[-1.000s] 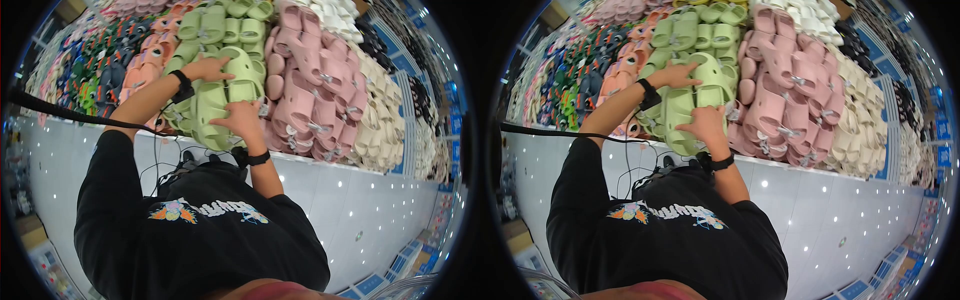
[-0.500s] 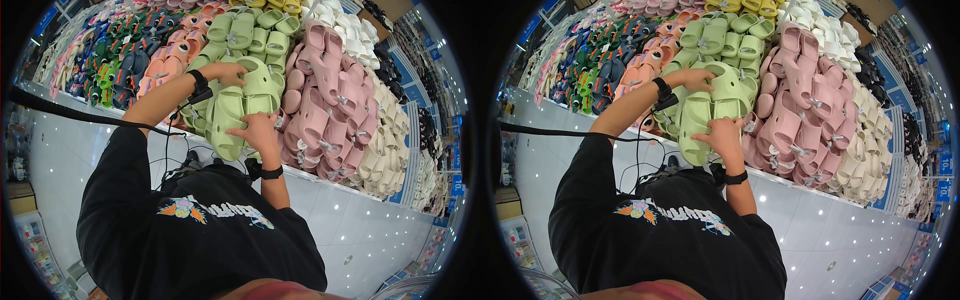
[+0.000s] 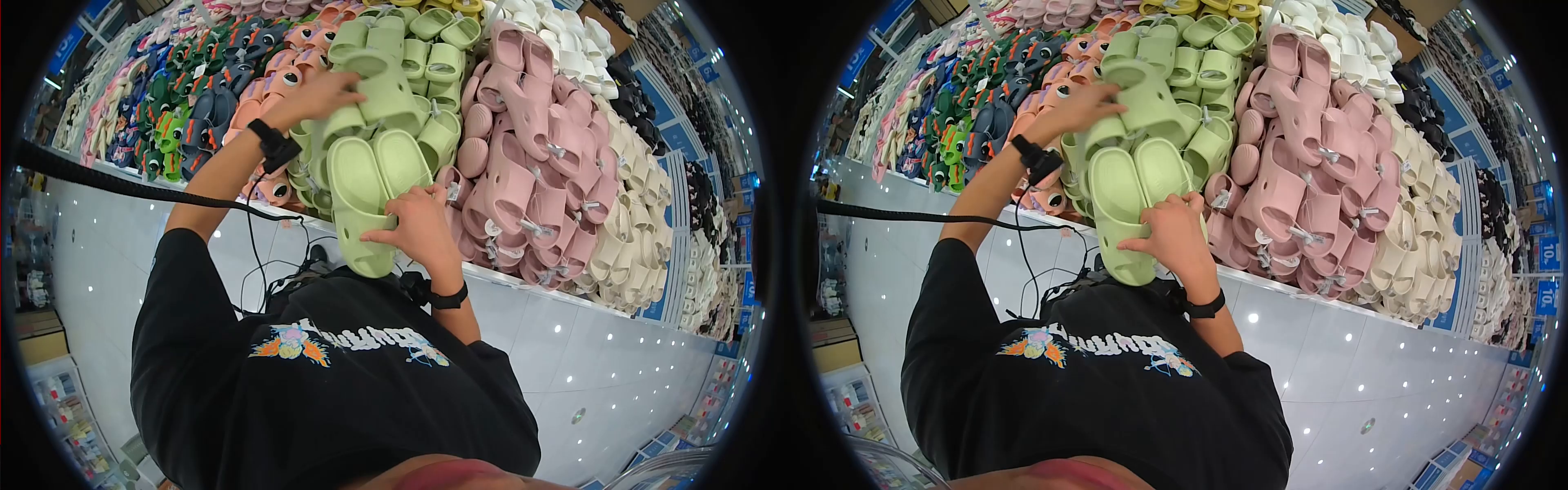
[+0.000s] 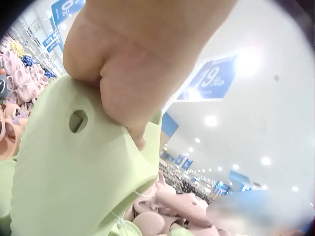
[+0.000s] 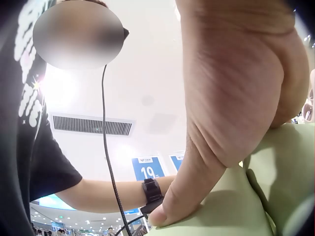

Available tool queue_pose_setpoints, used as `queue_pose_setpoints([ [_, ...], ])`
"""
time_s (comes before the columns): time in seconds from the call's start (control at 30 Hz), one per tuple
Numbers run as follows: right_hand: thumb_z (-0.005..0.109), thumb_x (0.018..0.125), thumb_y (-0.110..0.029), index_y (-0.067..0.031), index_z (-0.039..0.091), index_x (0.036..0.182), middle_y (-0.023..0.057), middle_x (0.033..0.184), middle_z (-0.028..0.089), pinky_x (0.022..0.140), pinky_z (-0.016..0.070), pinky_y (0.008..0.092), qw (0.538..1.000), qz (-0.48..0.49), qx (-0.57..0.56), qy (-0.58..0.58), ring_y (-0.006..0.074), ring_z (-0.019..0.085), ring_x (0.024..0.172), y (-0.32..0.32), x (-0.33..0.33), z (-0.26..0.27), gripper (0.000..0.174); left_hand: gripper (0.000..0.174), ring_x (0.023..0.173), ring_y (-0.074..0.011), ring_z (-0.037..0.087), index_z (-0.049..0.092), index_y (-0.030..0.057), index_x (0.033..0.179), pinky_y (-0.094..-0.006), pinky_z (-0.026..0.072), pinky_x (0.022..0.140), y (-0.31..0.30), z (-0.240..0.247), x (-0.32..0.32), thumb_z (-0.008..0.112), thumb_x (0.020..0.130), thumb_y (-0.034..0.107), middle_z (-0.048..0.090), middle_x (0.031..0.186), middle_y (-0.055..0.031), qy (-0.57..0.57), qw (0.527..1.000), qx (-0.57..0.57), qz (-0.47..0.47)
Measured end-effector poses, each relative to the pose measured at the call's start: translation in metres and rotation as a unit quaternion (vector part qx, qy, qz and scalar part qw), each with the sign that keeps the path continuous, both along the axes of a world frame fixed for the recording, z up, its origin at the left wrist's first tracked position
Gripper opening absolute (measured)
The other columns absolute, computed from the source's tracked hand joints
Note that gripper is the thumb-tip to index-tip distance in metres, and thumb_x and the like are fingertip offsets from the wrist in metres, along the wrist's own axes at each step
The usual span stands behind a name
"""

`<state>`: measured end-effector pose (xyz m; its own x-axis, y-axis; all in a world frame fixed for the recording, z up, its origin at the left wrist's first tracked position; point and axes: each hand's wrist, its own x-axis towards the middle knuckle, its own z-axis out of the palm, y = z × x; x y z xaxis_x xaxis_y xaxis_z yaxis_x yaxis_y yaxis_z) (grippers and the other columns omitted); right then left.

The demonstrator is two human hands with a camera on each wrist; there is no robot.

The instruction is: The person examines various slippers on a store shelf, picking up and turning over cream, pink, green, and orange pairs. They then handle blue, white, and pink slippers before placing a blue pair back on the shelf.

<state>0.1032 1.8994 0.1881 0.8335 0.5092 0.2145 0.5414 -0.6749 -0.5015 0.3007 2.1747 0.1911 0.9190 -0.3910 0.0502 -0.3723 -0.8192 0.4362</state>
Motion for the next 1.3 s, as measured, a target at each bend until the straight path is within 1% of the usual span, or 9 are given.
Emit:
queue_pose_setpoints([
  [0.1, 0.087, 0.067, -0.056, -0.0049, 0.074, 0.079, 0.0082, 0.070, 0.065, 0.097, 0.0330, 0.0441, 1.000, 0.007, 0.014, 0.004, 0.0256, 0.061, 0.080, -0.014, -0.001, 0.004, 0.054, 0.049, 0.096, -0.0253, 0.072, 0.063, -0.0003, 0.125, -0.0370, 0.0542, 0.081, 0.043, 0.013, 0.008, 0.070, 0.096, 0.039, 0.073, 0.108, -0.0170, -0.133, 0.989, -0.006, 0.065],
  [0.27, 0.086, 0.068, -0.061, -0.0010, 0.077, 0.087, 0.0118, 0.072, 0.067, 0.093, 0.0340, 0.0429, 0.995, -0.099, -0.019, 0.007, 0.0299, 0.063, 0.079, -0.042, 0.035, 0.000, 0.064, 0.049, 0.081, -0.0155, 0.070, 0.061, -0.0031, 0.132, -0.0296, 0.0548, 0.072, 0.101, 0.074, -0.034, 0.067, 0.100, 0.034, 0.075, 0.098, -0.0137, -0.016, 0.976, -0.100, 0.193],
  [0.33, 0.084, 0.068, -0.062, -0.0015, 0.077, 0.085, 0.0126, 0.073, 0.068, 0.092, 0.0332, 0.0458, 0.991, -0.121, -0.049, 0.017, 0.0308, 0.065, 0.079, -0.049, 0.066, -0.004, 0.063, 0.049, 0.085, -0.0121, 0.068, 0.061, -0.0049, 0.130, -0.0274, 0.0536, 0.073, 0.117, 0.071, -0.056, 0.065, 0.102, 0.035, 0.074, 0.102, -0.0129, -0.052, 0.923, -0.291, 0.247],
  [0.43, 0.080, 0.069, -0.070, 0.0005, 0.078, 0.099, 0.0192, 0.088, 0.075, 0.090, 0.0362, 0.0454, 0.982, -0.165, -0.090, 0.023, 0.0331, 0.071, 0.083, -0.048, 0.121, -0.014, 0.076, 0.044, 0.082, -0.0119, 0.068, 0.064, -0.0064, 0.125, -0.0268, 0.0536, 0.073, 0.121, 0.062, -0.092, 0.067, 0.102, 0.031, 0.074, 0.101, -0.0114, -0.029, 0.866, -0.368, 0.338],
  [0.53, 0.078, 0.071, -0.072, 0.0010, 0.077, 0.102, 0.0194, 0.090, 0.076, 0.088, 0.0387, 0.0485, 0.977, -0.173, -0.119, 0.045, 0.0324, 0.072, 0.086, -0.038, 0.174, -0.025, 0.080, 0.041, 0.086, -0.0106, 0.067, 0.065, -0.0049, 0.125, -0.0252, 0.0530, 0.076, 0.138, 0.031, -0.124, 0.065, 0.103, 0.030, 0.074, 0.103, -0.0081, 0.032, 0.844, -0.413, 0.341],
  [0.63, 0.073, 0.072, -0.075, -0.0038, 0.077, 0.088, 0.0150, 0.085, 0.076, 0.092, 0.0355, 0.0561, 0.978, -0.162, -0.125, 0.040, 0.0323, 0.072, 0.085, -0.025, 0.215, -0.045, 0.073, 0.039, 0.088, -0.0097, 0.067, 0.065, -0.0033, 0.124, -0.0241, 0.0525, 0.078, 0.144, -0.006, -0.151, 0.065, 0.104, 0.029, 0.073, 0.105, -0.0070, 0.086, 0.807, -0.474, 0.340],
  [0.7, 0.069, 0.075, -0.078, -0.0042, 0.078, 0.093, 0.0152, 0.091, 0.076, 0.094, 0.0349, 0.0584, 0.964, -0.157, -0.179, 0.121, 0.0332, 0.073, 0.089, -0.011, 0.227, -0.049, 0.076, 0.037, 0.089, -0.0094, 0.066, 0.066, -0.0028, 0.124, -0.0237, 0.0524, 0.079, 0.141, -0.019, -0.169, 0.064, 0.104, 0.029, 0.073, 0.105, -0.0064, 0.103, 0.793, -0.494, 0.342],
  [1.1, 0.062, 0.076, -0.082, 0.0001, 0.076, 0.101, 0.0212, 0.103, 0.076, 0.100, 0.0329, 0.0645, 0.964, -0.154, -0.163, 0.143, 0.0374, 0.072, 0.101, 0.007, 0.196, -0.061, 0.087, 0.037, 0.097, -0.0150, 0.068, 0.062, -0.0014, 0.127, -0.0285, 0.0535, 0.086, 0.135, -0.048, -0.218, 0.064, 0.104, 0.028, 0.072, 0.112, -0.0096, 0.090, 0.728, -0.533, 0.421],
  [1.3, 0.065, 0.073, -0.083, -0.0073, 0.073, 0.115, 0.0193, 0.105, 0.071, 0.101, 0.0299, 0.0635, 0.973, -0.189, -0.133, 0.028, 0.0381, 0.065, 0.108, 0.018, 0.170, -0.085, 0.087, 0.034, 0.097, -0.0143, 0.068, 0.062, -0.0004, 0.126, -0.0283, 0.0527, 0.087, 0.133, -0.060, -0.222, 0.064, 0.104, 0.026, 0.072, 0.112, -0.0092, 0.093, 0.737, -0.514, 0.430],
])
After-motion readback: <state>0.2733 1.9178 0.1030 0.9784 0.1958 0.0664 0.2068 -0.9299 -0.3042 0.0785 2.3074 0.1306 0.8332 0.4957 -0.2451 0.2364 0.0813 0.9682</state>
